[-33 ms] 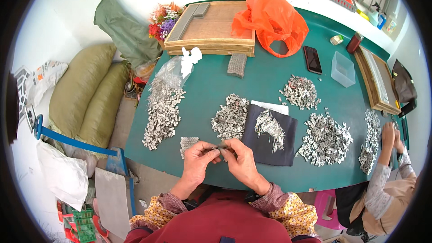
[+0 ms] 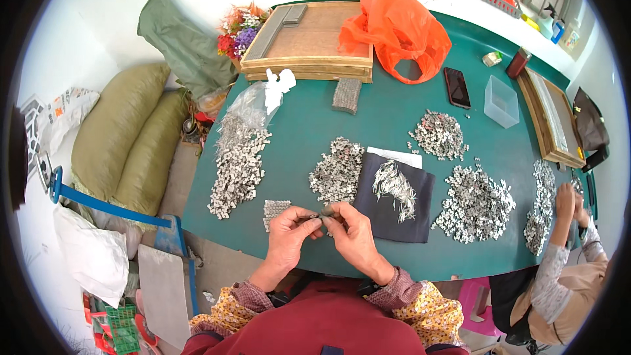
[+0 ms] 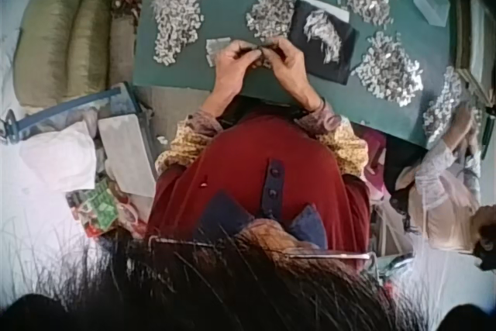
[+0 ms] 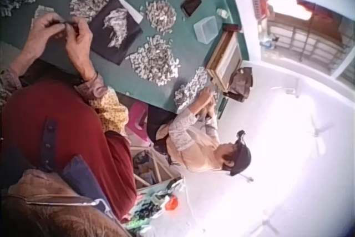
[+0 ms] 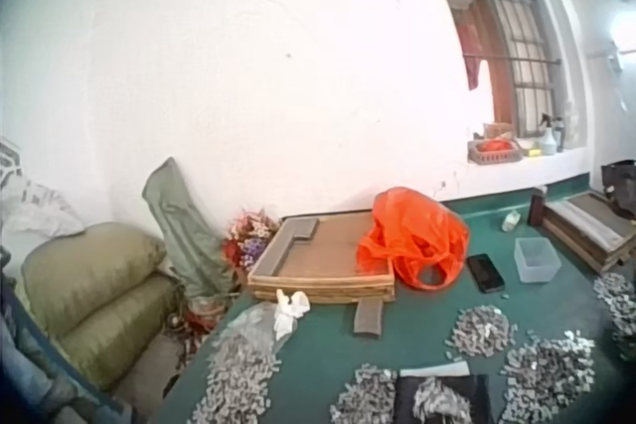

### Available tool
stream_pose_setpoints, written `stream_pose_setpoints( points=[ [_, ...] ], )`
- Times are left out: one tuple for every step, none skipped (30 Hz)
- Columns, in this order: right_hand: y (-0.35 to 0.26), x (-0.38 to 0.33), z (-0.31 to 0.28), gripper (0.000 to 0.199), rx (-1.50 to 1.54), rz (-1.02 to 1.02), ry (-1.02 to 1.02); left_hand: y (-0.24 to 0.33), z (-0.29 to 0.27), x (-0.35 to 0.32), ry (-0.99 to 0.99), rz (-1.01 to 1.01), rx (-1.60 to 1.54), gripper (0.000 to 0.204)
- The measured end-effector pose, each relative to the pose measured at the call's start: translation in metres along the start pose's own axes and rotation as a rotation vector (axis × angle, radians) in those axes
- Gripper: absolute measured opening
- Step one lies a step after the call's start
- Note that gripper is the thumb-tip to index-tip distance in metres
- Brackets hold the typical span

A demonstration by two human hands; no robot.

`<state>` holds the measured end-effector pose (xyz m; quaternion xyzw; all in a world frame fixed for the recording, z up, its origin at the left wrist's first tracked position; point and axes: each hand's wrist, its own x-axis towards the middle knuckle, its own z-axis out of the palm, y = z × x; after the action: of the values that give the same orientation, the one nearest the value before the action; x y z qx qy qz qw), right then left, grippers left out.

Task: The person is sorting and arranging small metal components on a workspace.

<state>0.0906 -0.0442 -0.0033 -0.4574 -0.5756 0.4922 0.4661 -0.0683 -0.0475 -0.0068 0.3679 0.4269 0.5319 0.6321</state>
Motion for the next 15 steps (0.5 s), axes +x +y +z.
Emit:
stream_pose_setpoints(
  points=[
    [0.0005,0.0010,0.0003,0.010,0.074,0.049,0.011,0.0004,0.0001,-0.0003,0.006,-0.002,0.024,0.010],
    [0.0004,0.0009,0.0004,0.010,0.148,0.098,0.024,-0.0001,0.0000,-0.0005,0.008,-0.001,0.022,0.010],
    [0.0005,0.0006,0.0015,0.010,0.146,0.099,0.021,-0.0008,-0.0004,-0.0005,0.004,-0.020,0.023,0.010],
    [0.0010,0.0002,0.0035,0.009,0.203,0.089,0.035,-0.0014,-0.0009,-0.0004,0.000,-0.039,0.024,0.009],
    [0.0010,0.0000,0.0047,0.009,0.258,0.079,0.052,-0.0013,-0.0005,0.0006,0.000,-0.039,0.020,0.009],
    [0.0015,0.0003,0.0059,0.009,0.255,0.080,0.051,-0.0010,-0.0001,0.0018,-0.001,-0.033,0.018,0.009],
    [0.0024,0.0007,0.0071,0.007,0.185,-0.023,0.089,-0.0011,0.0001,0.0023,-0.002,-0.027,0.016,0.009],
    [0.0033,0.0015,0.0083,0.006,0.116,-0.127,0.124,-0.0013,-0.0006,0.0027,-0.001,-0.025,0.013,0.009],
    [0.0040,0.0016,0.0082,0.006,0.114,-0.127,0.122,-0.0015,-0.0013,0.0030,0.002,-0.028,0.029,0.009],
    [0.0046,0.0012,0.0075,0.004,0.120,-0.095,0.106,-0.0015,-0.0018,0.0030,0.004,-0.030,0.045,0.009],
    [0.0056,0.0006,0.0064,0.003,0.124,-0.062,0.092,-0.0007,-0.0013,0.0033,0.002,-0.030,0.042,0.009],
    [0.0068,-0.0001,0.0056,0.003,0.120,-0.062,0.093,0.0010,-0.0005,0.0033,-0.008,-0.024,0.058,0.008],
    [0.0079,-0.0009,0.0049,0.004,0.182,-0.003,0.086,0.0019,0.0000,0.0033,-0.018,-0.019,0.073,0.008],
    [0.0082,-0.0014,0.0046,0.005,0.244,0.055,0.078,0.0014,-0.0002,0.0033,-0.019,-0.018,0.071,0.008],
    [0.0068,-0.0018,0.0046,0.005,0.241,0.055,0.078,0.0007,-0.0005,0.0031,-0.021,-0.020,0.069,0.008]
  ],
)
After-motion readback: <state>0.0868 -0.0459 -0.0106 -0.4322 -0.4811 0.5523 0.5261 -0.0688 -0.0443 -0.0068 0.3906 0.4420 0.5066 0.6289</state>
